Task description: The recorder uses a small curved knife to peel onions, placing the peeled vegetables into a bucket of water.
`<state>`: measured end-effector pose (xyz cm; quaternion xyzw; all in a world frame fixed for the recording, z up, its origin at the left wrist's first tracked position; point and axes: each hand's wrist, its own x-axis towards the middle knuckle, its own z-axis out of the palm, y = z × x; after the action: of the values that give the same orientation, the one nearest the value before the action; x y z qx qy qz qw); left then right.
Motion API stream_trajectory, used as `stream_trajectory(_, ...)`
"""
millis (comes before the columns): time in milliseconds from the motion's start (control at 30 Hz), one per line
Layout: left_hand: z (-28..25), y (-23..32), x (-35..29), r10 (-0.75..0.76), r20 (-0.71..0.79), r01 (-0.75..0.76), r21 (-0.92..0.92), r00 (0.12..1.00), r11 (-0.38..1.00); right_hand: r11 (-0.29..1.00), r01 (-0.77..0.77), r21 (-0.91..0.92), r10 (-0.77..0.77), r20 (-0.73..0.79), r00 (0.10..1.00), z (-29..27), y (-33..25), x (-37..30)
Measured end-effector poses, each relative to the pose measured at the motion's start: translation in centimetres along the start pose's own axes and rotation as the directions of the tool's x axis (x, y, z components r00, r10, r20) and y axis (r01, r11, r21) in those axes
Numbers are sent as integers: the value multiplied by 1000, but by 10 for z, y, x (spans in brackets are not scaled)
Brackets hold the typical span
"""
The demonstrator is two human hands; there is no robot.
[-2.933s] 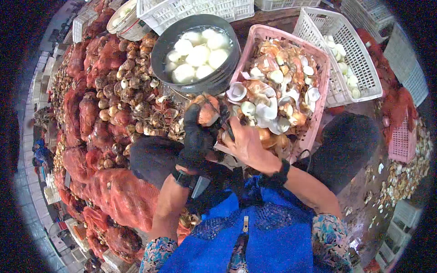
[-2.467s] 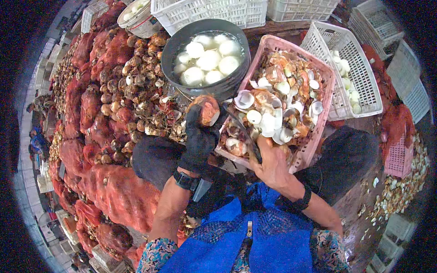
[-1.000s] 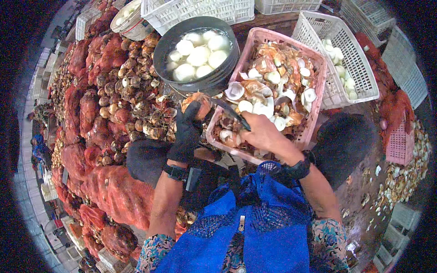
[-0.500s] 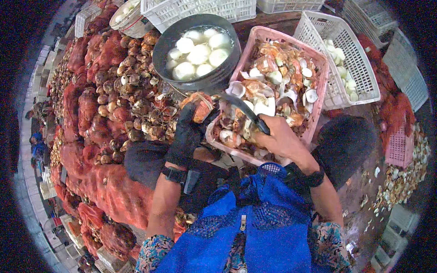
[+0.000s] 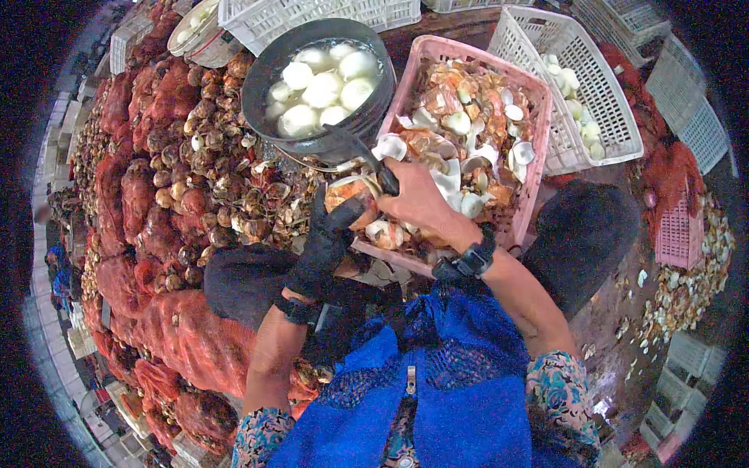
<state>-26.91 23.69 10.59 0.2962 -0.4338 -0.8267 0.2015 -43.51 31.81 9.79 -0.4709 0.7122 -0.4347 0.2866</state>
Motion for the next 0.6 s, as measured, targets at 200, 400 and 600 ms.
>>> stream_trajectory(200,-5,-2,3,-105,112,127,-211,988,969,940,-224,256,238,-21,971,-2,20,6)
stream_trajectory(400,0,-16,11,181,68,-160,-233,981,959,988,-140,-69,122,-217,969,-7,-2,5)
stream_trajectory(600,-6,-12,18,61,-53,-61,8,997,998,980,-99,-174,59,-222,973,-15,-24,2)
